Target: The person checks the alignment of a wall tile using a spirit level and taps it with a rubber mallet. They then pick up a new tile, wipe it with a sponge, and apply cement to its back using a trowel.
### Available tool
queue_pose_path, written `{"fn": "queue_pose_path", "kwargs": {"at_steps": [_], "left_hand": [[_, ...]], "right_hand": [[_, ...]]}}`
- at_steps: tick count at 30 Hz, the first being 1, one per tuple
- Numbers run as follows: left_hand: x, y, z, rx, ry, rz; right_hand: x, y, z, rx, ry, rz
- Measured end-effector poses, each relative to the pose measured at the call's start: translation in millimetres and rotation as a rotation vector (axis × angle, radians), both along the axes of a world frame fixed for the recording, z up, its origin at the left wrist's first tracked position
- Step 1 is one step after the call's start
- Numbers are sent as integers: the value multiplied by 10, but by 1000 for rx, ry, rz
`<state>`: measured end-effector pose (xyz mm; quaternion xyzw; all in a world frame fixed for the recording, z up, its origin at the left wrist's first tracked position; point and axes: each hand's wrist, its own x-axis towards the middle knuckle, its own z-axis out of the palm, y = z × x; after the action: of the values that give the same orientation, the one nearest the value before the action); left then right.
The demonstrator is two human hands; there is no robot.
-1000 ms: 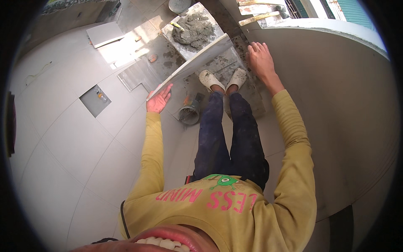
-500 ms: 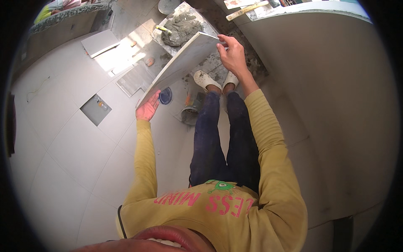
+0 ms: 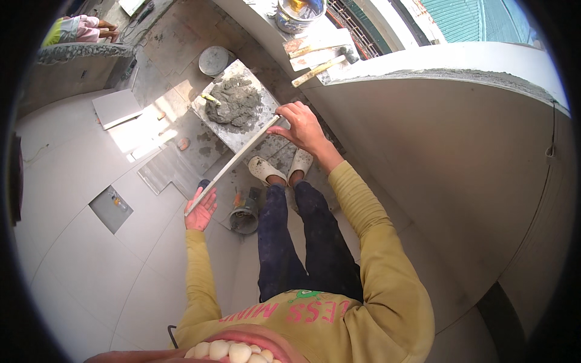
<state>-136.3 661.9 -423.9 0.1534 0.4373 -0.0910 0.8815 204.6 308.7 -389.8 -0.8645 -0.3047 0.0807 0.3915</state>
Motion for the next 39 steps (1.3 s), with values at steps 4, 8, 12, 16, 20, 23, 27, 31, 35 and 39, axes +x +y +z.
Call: {"fn": "queue_pose_path", "kwargs": {"at_steps": [4, 8, 12, 16, 20, 23, 27, 31, 35, 39], "left_hand": [[-7, -109, 104, 13, 100, 40], [-148, -290, 161, -51, 36, 73], [-427, -457, 149, -145, 177, 150], [-728, -685, 7, -141, 478, 137], [-733, -930, 151, -52, 578, 115], [-651, -1090, 247, -34, 552, 121], [-599, -1321, 355, 52, 626, 105], [-744, -1464, 304, 107, 688, 78], [-699, -1395, 296, 25, 643, 102], [-985, -1482, 107, -13, 609, 158]], "right_hand": [[-109, -178, 138, -171, 104, 8], [-8, -356, 266, -97, 331, -97], [705, -142, -104, 41, 375, -515], [2183, 213, -843, 390, 421, -810], [3638, 312, -1734, -351, 32, -473], [4418, 311, -2556, -719, -87, -194], [4699, 497, -3269, -662, -221, -58], [4939, 551, -3690, -603, 27, -139], [5141, 252, -3755, -779, -108, 30], [5268, 76, -3722, -665, -115, -220]]}}
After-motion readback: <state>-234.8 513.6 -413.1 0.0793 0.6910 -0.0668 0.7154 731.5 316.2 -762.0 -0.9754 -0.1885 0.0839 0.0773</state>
